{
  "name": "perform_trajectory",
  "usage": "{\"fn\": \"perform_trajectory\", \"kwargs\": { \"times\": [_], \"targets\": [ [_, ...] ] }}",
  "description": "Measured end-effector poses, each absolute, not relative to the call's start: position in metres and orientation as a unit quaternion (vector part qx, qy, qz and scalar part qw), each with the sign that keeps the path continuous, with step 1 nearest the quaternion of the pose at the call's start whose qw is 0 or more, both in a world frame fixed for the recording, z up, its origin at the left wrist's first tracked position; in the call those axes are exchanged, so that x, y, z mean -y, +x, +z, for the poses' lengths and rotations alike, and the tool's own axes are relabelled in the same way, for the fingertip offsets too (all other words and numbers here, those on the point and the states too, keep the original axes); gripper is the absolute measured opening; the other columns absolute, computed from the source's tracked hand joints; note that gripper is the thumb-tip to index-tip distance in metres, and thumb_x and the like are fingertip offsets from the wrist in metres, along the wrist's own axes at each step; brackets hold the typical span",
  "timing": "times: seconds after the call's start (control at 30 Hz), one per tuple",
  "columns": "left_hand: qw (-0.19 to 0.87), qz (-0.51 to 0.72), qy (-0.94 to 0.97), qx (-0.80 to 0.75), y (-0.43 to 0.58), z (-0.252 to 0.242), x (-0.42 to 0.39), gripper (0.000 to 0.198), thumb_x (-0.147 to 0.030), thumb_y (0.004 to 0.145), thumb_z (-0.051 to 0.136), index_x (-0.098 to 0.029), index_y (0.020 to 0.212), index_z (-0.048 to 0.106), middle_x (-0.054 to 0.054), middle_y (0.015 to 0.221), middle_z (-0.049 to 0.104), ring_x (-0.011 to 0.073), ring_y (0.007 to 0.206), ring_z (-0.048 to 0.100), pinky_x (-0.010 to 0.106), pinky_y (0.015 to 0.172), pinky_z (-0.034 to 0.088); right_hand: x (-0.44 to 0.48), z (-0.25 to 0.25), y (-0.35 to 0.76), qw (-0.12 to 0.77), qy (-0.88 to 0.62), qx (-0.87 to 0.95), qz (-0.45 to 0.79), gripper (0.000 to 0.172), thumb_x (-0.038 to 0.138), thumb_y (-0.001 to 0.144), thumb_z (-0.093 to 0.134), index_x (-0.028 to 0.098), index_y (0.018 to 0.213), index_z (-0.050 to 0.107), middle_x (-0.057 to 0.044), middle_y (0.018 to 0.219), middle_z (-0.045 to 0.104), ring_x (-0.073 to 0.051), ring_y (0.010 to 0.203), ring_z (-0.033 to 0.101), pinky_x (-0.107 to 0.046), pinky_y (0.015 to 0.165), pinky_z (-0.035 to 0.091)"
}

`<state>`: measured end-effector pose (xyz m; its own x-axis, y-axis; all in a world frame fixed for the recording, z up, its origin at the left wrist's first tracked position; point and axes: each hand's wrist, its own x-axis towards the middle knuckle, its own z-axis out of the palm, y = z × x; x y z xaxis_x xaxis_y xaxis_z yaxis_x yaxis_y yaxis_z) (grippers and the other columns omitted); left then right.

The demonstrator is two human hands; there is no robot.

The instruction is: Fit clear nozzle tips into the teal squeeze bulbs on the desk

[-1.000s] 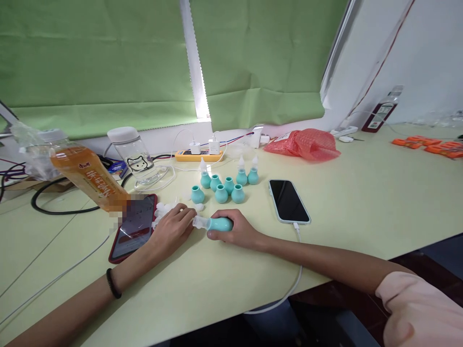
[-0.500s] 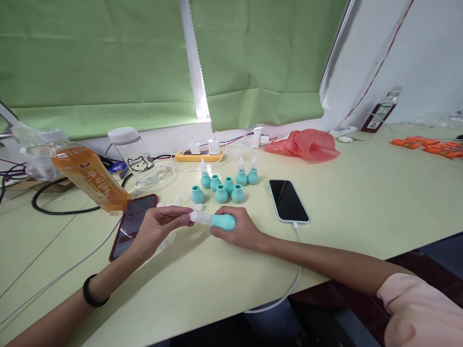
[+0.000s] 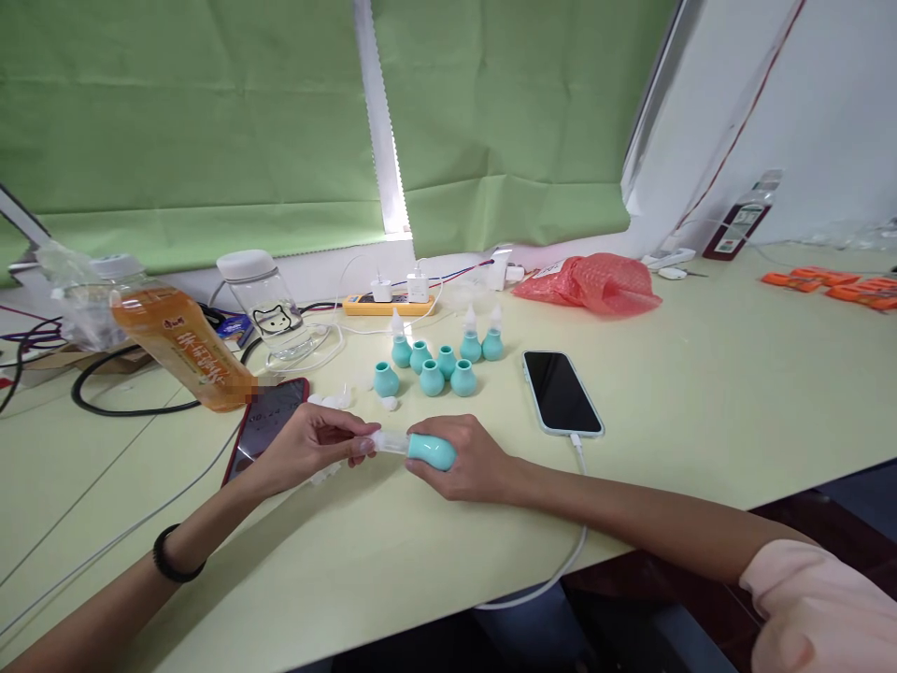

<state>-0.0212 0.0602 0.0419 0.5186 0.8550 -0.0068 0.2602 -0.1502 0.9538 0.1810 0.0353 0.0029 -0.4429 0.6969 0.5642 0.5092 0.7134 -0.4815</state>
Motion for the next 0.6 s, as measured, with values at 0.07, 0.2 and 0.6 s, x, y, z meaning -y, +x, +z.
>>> {"fn": "perform_trajectory", "kwargs": {
  "times": [0.07,0.2,0.6],
  "targets": [
    [0.516,0.286,0.703,-0.398,-0.0212,0.0422,-0.0596,0.020,-0.027,0.059,0.065,-0.012,0.072,0.067,0.004,0.058,0.063,0.0097,0.048,0.052,0.021,0.045,0.043,-0.0347,0.0037,0.1812,0.369,-0.355,0.853,0.101,0.018,0.026,0.070,0.052,0.017,0.086,0.054,-0.003,0.075,0.062,-0.013,0.066,0.056,-0.024,0.060,0.043],
    [0.501,0.285,0.711,-0.403,-0.0208,0.0391,-0.0584,0.018,-0.028,0.057,0.066,-0.014,0.068,0.066,0.005,0.064,0.065,0.0107,0.051,0.053,0.020,0.043,0.042,-0.0340,0.0062,0.1816,0.348,-0.350,0.866,0.077,0.016,0.025,0.070,0.051,0.017,0.085,0.054,-0.002,0.070,0.061,-0.013,0.063,0.056,-0.023,0.055,0.041],
    [0.466,0.297,0.735,-0.393,-0.0193,0.0412,-0.0518,0.020,-0.027,0.063,0.062,-0.012,0.077,0.065,0.005,0.066,0.065,0.0134,0.059,0.058,0.025,0.057,0.049,-0.0331,0.0102,0.1813,0.375,-0.356,0.845,0.139,0.018,0.027,0.068,0.056,0.017,0.083,0.054,-0.002,0.073,0.061,-0.012,0.064,0.055,-0.023,0.060,0.043]
  ]
}}
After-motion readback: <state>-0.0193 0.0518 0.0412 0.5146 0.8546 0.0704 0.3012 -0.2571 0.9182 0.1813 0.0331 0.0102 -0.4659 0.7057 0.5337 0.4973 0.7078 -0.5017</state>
